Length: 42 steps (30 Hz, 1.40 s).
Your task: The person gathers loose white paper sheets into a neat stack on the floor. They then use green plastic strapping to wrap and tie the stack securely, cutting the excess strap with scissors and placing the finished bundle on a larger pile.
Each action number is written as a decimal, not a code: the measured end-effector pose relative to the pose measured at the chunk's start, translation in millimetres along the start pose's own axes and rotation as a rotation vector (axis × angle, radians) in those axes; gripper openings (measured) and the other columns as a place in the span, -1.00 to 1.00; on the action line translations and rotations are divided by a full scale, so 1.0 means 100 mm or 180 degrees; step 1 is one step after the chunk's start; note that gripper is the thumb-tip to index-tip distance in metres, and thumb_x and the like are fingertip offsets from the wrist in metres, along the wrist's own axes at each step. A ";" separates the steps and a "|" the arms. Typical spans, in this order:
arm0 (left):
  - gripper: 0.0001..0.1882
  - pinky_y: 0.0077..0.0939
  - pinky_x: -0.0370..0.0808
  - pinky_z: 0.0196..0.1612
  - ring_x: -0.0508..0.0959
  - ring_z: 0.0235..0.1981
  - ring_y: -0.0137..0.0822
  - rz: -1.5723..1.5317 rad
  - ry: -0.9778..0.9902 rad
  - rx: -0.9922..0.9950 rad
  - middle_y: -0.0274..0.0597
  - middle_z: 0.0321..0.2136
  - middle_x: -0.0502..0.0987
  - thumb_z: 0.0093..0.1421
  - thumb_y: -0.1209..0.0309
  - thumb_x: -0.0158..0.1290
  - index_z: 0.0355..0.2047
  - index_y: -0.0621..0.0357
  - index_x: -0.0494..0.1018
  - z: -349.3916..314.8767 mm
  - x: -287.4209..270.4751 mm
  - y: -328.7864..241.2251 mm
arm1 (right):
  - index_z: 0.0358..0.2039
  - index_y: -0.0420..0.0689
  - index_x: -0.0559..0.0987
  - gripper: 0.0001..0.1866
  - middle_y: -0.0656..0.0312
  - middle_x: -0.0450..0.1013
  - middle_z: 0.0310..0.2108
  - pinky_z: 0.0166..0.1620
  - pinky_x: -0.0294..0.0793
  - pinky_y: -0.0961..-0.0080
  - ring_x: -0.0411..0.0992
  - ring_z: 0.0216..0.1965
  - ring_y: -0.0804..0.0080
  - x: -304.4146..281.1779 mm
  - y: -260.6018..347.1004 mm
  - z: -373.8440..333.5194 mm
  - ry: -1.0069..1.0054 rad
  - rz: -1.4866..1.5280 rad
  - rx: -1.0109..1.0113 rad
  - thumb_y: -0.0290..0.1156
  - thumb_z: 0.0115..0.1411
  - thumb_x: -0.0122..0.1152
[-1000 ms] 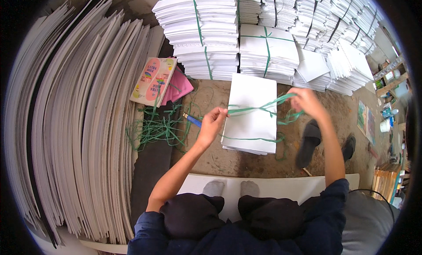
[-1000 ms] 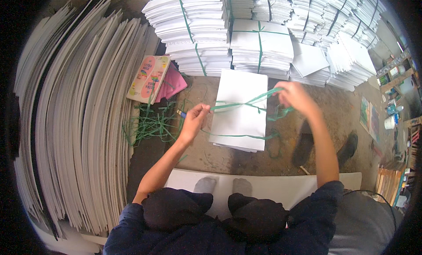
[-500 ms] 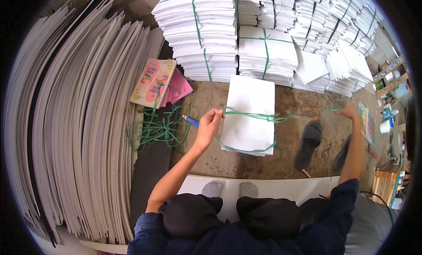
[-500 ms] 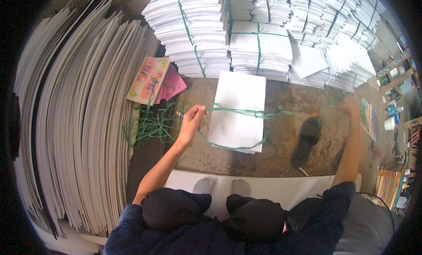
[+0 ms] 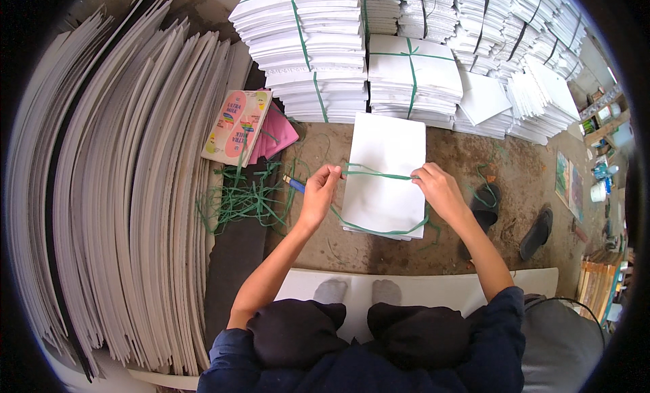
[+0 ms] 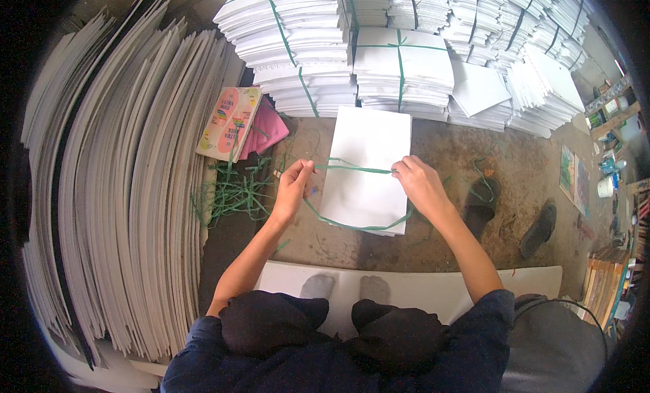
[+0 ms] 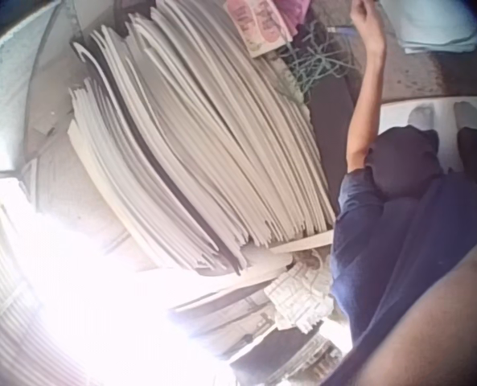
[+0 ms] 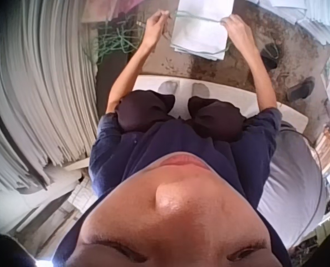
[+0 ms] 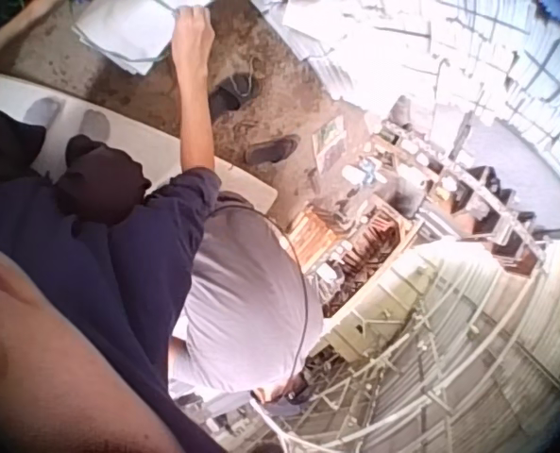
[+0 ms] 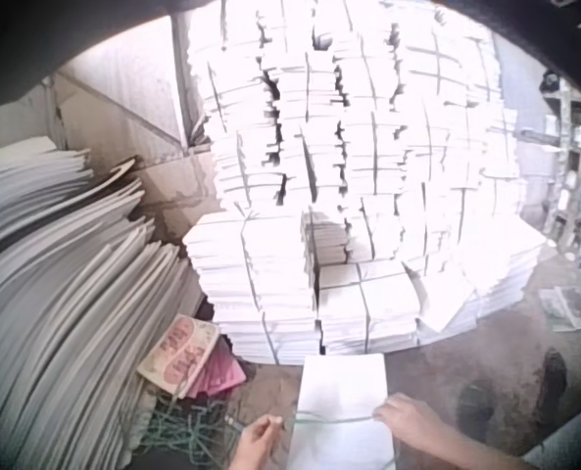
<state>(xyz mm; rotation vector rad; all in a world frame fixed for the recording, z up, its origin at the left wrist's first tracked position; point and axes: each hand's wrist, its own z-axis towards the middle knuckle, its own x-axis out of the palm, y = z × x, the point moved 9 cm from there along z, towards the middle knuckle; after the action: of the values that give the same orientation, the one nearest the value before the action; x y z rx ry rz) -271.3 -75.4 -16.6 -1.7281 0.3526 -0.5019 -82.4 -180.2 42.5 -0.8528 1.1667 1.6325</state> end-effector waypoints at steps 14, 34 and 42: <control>-0.72 -0.72 -0.09 -0.72 0.00 -0.77 -0.72 0.0093 -0.0091 -0.0076 -0.62 -0.79 0.07 0.22 0.22 -0.14 -0.52 0.12 0.36 0.02 -0.06 0.08 | -0.59 -0.14 0.32 -0.68 0.42 0.22 -0.64 -0.43 0.24 0.68 0.16 -0.57 0.65 -0.35 -0.82 0.22 0.1933 0.2120 0.1334 -0.24 0.23 -0.15; -0.73 -0.13 -0.07 0.15 0.22 0.03 -0.05 0.1249 0.1357 0.1553 -0.03 0.03 0.21 0.22 0.28 -0.25 -0.53 0.19 0.16 0.03 0.50 -0.26 | -0.49 -0.21 0.39 -0.66 0.27 0.34 -0.58 -0.13 0.32 0.46 0.30 -0.45 0.54 -0.40 -0.67 0.61 -0.0222 0.4341 0.1207 -0.25 0.26 -0.27; -0.73 -0.32 0.30 -0.45 0.34 -0.60 -0.13 0.1355 0.0711 0.0695 -0.10 -0.66 0.31 0.27 0.21 -0.35 -0.38 0.16 0.14 0.55 0.43 -0.01 | -0.46 -0.19 0.30 -0.77 0.34 0.18 -0.65 -0.35 0.32 0.51 0.25 -0.54 0.58 -0.04 -0.81 0.68 0.0393 0.3517 0.1438 -0.31 0.13 0.06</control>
<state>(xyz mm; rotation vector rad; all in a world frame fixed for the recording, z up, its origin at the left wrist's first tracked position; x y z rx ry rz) -206.4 -50.1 -18.7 -1.3390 0.7770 -0.4032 -5.9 -107.2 42.3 0.0603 2.2097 1.9929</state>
